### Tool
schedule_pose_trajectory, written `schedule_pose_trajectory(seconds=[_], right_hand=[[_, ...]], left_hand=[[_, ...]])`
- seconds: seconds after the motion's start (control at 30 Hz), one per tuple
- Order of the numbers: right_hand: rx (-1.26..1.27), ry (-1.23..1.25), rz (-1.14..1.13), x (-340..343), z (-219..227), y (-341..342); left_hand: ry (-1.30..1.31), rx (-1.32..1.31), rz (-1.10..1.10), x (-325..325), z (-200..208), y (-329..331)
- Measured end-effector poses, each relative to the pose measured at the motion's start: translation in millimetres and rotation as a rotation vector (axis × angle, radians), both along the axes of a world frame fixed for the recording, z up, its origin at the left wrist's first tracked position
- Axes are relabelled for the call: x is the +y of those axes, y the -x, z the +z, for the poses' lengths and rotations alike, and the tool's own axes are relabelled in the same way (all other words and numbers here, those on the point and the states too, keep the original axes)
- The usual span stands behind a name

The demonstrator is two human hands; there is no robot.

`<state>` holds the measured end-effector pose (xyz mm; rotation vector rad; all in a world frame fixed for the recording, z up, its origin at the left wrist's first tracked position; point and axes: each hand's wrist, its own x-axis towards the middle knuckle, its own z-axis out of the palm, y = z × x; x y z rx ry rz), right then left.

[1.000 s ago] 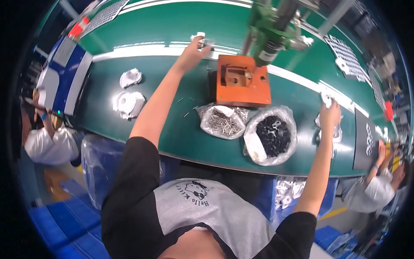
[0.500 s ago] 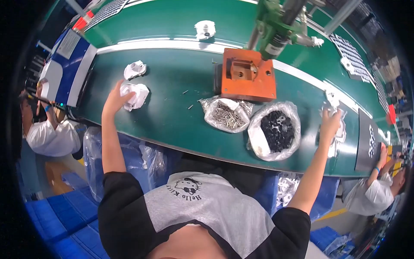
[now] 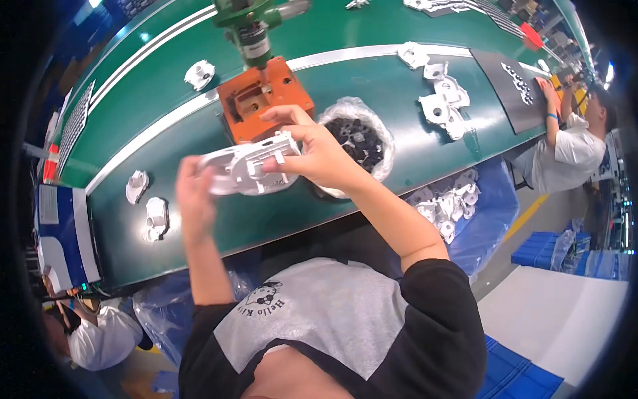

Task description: Assemble small plastic components using a manual hand-operated press machine on a production line.

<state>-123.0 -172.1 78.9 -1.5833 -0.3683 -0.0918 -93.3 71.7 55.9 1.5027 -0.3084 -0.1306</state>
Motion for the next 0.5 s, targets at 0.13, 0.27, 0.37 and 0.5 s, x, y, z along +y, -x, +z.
schedule_pose_trajectory(seconds=[0.13, 0.27, 0.37, 0.5], right_hand=[[0.063, 0.017, -0.047, 9.6, 11.6, -1.1], [0.099, 0.032, -0.040, 9.6, 8.7, 1.0], [0.187, 0.004, 0.008, 8.5, 4.4, -1.2], [0.191, 0.110, 0.045, 9.5, -0.1, -5.9]], left_hand=[[0.234, -0.013, 0.023, -55.5, -0.4, 19.1], [0.050, -0.023, 0.084, -59.1, 7.3, 15.1], [0.031, 0.036, -0.083, -54.3, -1.1, 5.4], [0.026, 0.019, -0.072, -52.1, -6.4, 2.3]])
